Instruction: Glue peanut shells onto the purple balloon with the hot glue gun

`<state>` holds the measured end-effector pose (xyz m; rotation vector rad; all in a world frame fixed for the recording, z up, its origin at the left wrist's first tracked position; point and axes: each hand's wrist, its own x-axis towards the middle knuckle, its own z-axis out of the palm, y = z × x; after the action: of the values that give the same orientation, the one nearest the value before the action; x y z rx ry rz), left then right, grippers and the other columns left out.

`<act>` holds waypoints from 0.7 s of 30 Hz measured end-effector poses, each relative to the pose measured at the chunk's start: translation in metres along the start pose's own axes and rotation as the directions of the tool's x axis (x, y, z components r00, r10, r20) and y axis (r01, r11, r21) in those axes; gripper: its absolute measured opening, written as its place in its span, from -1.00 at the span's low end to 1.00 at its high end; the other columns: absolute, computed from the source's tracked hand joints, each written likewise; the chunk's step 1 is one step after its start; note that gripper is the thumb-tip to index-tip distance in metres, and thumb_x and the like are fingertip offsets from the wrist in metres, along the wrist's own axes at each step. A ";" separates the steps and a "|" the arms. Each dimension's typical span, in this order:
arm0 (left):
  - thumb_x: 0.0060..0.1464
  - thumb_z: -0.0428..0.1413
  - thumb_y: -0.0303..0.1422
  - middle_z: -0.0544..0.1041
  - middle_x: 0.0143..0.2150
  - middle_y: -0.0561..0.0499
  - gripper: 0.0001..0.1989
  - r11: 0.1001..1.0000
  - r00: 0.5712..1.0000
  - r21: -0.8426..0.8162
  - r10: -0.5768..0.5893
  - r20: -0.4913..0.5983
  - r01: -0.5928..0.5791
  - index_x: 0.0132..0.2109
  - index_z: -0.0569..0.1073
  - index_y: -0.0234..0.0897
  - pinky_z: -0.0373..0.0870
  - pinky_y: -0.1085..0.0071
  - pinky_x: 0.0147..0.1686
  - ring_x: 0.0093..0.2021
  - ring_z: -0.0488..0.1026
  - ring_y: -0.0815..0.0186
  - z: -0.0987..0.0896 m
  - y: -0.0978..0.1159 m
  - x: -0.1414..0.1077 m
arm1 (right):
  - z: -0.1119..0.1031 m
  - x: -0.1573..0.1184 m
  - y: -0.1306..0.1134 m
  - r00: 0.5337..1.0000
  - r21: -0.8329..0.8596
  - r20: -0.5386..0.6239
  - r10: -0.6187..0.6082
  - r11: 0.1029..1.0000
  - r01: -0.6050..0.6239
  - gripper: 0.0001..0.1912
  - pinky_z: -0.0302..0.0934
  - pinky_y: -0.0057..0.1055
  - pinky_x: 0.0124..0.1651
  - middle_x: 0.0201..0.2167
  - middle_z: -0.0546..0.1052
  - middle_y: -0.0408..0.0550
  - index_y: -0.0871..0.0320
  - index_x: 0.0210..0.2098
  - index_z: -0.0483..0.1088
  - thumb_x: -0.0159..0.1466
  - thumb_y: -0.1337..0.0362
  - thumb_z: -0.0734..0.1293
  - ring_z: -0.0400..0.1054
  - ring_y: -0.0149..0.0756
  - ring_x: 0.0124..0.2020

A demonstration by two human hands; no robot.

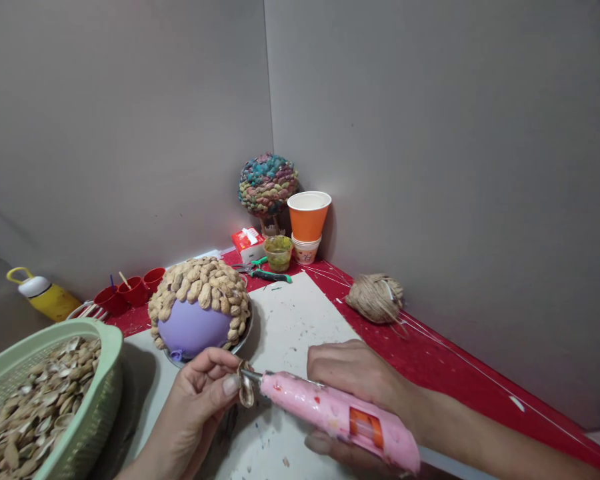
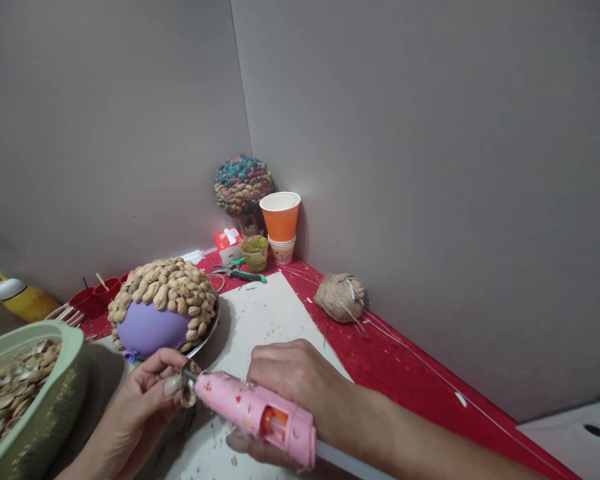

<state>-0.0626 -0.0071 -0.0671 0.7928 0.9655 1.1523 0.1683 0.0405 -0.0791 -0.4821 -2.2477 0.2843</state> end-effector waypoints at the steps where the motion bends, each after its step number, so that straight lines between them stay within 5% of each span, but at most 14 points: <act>1: -0.11 0.38 -0.37 0.53 -0.46 0.04 -0.78 1.000 1.000 0.002 0.001 -0.002 -0.001 -0.28 0.56 -0.32 0.34 0.54 -0.37 -0.45 0.41 0.44 0.000 0.000 0.000 | 0.000 -0.001 0.001 1.000 0.006 -0.002 -0.002 1.000 0.002 -0.50 -0.11 -0.45 -0.57 -0.66 0.21 -0.22 0.12 -0.58 0.16 0.33 -0.09 0.19 0.05 -0.46 -0.63; 21: -0.12 0.39 -0.32 0.50 -0.50 0.09 -0.74 0.998 0.998 0.067 0.027 -0.061 -0.023 -0.28 0.54 -0.29 0.30 0.55 -0.40 -0.47 0.38 0.45 0.001 -0.001 -0.001 | -0.001 0.003 0.000 0.999 0.015 0.010 -0.037 0.999 0.036 -0.53 -0.10 -0.43 -0.57 -0.67 0.19 -0.23 0.11 -0.60 0.17 0.34 -0.02 0.19 0.04 -0.44 -0.63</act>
<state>-0.0618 -0.0087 -0.0676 0.8283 1.0516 1.1773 0.1670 0.0414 -0.0768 -0.4321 -2.2607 0.2856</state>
